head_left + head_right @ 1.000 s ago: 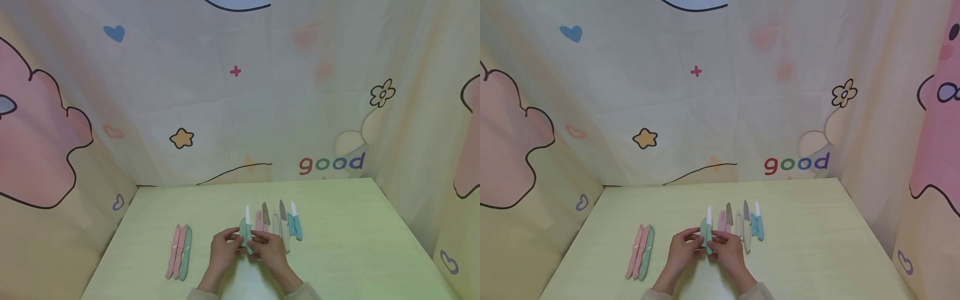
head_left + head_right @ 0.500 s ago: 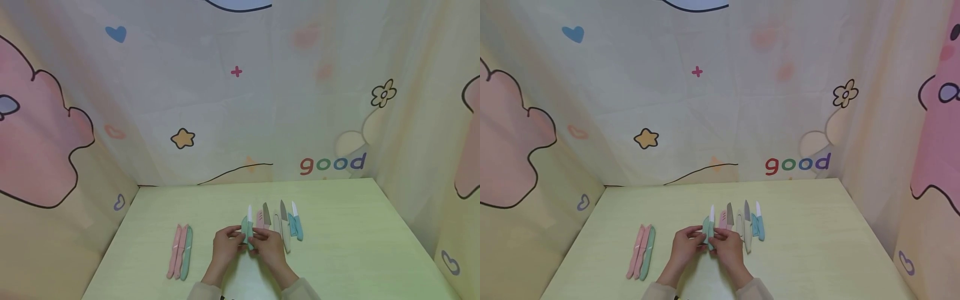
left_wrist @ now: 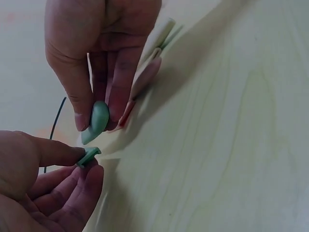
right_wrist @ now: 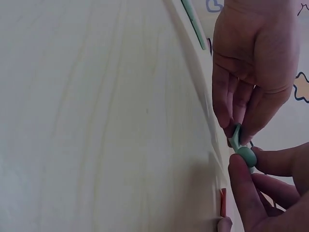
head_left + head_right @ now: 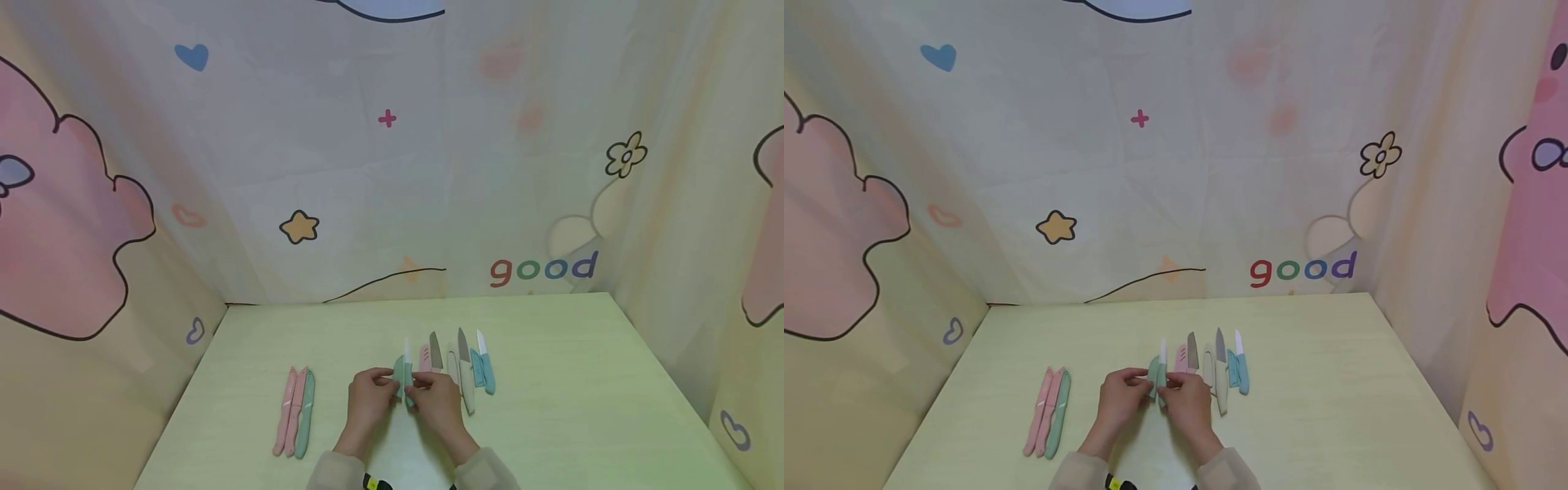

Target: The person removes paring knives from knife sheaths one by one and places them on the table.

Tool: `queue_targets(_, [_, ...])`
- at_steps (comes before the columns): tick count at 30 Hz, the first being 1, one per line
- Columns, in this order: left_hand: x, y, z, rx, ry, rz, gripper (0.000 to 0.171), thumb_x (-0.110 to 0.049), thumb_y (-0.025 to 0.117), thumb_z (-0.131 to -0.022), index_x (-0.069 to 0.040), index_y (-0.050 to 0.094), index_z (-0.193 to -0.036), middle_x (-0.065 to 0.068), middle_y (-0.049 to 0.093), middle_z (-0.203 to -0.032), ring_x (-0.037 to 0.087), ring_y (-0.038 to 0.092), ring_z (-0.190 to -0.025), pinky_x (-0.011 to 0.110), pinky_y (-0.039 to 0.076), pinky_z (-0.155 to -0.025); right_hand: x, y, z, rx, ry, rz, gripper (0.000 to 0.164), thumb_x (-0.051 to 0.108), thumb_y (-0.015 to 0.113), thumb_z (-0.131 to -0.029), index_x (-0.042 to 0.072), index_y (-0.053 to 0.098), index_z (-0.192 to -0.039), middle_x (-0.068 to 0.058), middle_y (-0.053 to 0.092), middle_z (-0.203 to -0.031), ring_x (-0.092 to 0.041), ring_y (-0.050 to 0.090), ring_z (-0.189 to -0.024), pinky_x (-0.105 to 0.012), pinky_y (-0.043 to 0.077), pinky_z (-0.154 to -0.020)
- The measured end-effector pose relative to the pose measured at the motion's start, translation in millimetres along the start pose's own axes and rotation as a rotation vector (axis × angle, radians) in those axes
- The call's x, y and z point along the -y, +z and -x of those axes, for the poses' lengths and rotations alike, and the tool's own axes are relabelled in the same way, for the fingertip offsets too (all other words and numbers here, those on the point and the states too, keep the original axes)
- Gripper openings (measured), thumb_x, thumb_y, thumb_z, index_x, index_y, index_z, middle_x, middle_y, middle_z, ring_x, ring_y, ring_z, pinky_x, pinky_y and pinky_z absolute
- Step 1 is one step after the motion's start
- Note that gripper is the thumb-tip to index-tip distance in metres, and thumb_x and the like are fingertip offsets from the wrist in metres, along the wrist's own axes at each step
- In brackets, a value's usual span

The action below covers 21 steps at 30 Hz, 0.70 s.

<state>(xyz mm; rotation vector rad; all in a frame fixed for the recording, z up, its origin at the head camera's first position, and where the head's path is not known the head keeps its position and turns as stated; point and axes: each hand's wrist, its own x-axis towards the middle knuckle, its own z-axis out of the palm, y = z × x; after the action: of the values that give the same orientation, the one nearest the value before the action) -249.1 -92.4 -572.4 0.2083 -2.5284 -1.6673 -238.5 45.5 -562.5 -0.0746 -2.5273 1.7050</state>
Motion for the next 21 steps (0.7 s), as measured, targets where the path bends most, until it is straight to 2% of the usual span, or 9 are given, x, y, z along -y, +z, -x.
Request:
queue_targets(5, [1.5,1.5,-3.8,-0.024,0.054,-0.144,0.023,-0.008,0.075,-0.076,-0.002,0.074,-0.099,0.002,0.073,-0.075,0.008,0.061,-0.064,0.031,0.056,-0.059,-1,2,-3,-0.03,-0.034,0.142,0.027,0.007,0.079,-0.074,0.001,0.074,-0.1,-0.004,0.071,-0.077,-0.009,0.06,-0.063,-0.029,0.054,-0.054])
queue_targets(12, [-0.8,5.7,-6.1,-0.029,0.081,-0.213,0.021,-0.007,0.073,-0.074,-0.004,0.075,-0.095,0.0,0.071,-0.073,0.009,0.059,-0.063,0.032,0.056,-0.057,-2,7,-5,-0.04,-0.084,0.295,0.024,0.009,0.078,-0.075,0.002,0.075,-0.098,-0.006,0.072,-0.081,-0.017,0.062,-0.074,-0.042,0.057,-0.066])
queue_targets(16, [-0.5,9.3,-6.2,-0.036,0.068,-0.233,0.02,-0.009,0.075,-0.074,-0.005,0.075,-0.095,-0.001,0.069,-0.072,0.009,0.058,-0.063,0.032,0.055,-0.057,0,8,-6,-0.039,-0.115,0.331,0.018,0.007,0.076,-0.075,0.004,0.076,-0.093,-0.003,0.069,-0.075,-0.015,0.057,-0.067,-0.036,0.053,-0.057])
queue_targets(19, [-0.6,11.3,-6.0,-0.046,0.068,-0.254,0.02,-0.009,0.076,-0.074,-0.007,0.075,-0.094,-0.002,0.068,-0.072,0.01,0.058,-0.064,0.033,0.056,-0.058,-1,9,-6,-0.03,-0.137,0.353,0.008,0.005,0.074,-0.076,0.008,0.077,-0.083,0.001,0.062,-0.064,-0.013,0.049,-0.057,-0.029,0.043,-0.047])
queue_targets(21, [-1.3,11.7,-5.3,-0.056,0.079,-0.273,0.02,-0.009,0.076,-0.074,-0.007,0.076,-0.094,-0.003,0.068,-0.073,0.011,0.058,-0.065,0.034,0.056,-0.059,-1,10,-7,-0.025,-0.156,0.369,0.007,0.004,0.073,-0.076,0.01,0.075,-0.076,0.002,0.057,-0.059,-0.013,0.045,-0.054,-0.027,0.037,-0.044])
